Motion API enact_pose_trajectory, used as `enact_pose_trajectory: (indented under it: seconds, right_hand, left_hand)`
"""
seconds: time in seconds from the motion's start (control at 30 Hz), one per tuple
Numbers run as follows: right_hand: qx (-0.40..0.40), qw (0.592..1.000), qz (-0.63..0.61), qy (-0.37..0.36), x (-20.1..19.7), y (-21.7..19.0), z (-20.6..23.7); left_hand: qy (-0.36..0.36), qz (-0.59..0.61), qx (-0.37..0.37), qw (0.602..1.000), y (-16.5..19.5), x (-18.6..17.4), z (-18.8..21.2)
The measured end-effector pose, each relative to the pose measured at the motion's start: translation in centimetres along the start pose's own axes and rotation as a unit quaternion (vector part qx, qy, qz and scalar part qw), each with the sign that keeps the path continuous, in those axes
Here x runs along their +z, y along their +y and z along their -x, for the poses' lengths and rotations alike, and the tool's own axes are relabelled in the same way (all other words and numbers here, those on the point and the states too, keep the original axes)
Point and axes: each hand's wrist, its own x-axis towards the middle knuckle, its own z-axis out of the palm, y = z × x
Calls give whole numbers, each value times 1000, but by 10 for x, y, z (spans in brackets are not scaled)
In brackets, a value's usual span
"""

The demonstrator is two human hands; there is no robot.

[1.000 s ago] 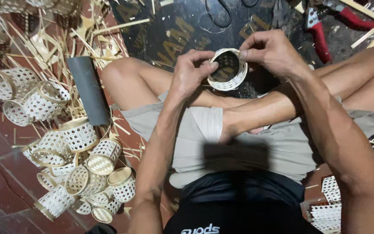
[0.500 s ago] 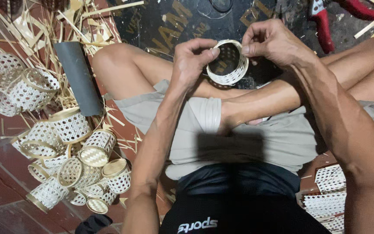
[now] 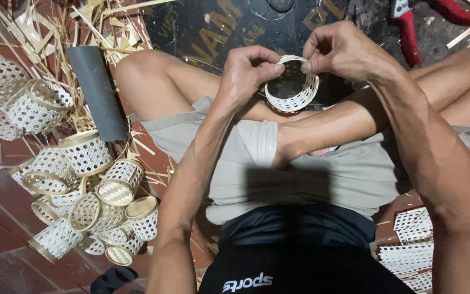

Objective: The person sits cross-legged and assembles small cylindrical bamboo crafts. They fit a perforated bamboo cylinder over a plastic tube, apply glue to the rim, and weave thin bamboo strips around the cylinder to secure it. They repeat this process on multiple units.

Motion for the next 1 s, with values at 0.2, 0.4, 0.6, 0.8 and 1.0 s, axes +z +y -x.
enact_pose_trajectory:
  seconds: [0.2,0.4,0.6,0.8,1.0]
  right_hand:
    - [60,987,-123,85,8,-7,41]
    - [76,950,-248,173,44,13,56]
    - [66,952,-232,189,50,16,56]
    - [66,950,-240,188,52,21,55]
    - [64,966,-175,176,47,11,60]
  left_hand:
    - [62,85,-62,993,9,3,44]
    - [74,175,-99,977,-9,24,59]
    - [118,182,-79,973,-14,30,62]
    - [120,184,-103,970,-17,30,59]
    - [103,160,-66,980,-9,27,59]
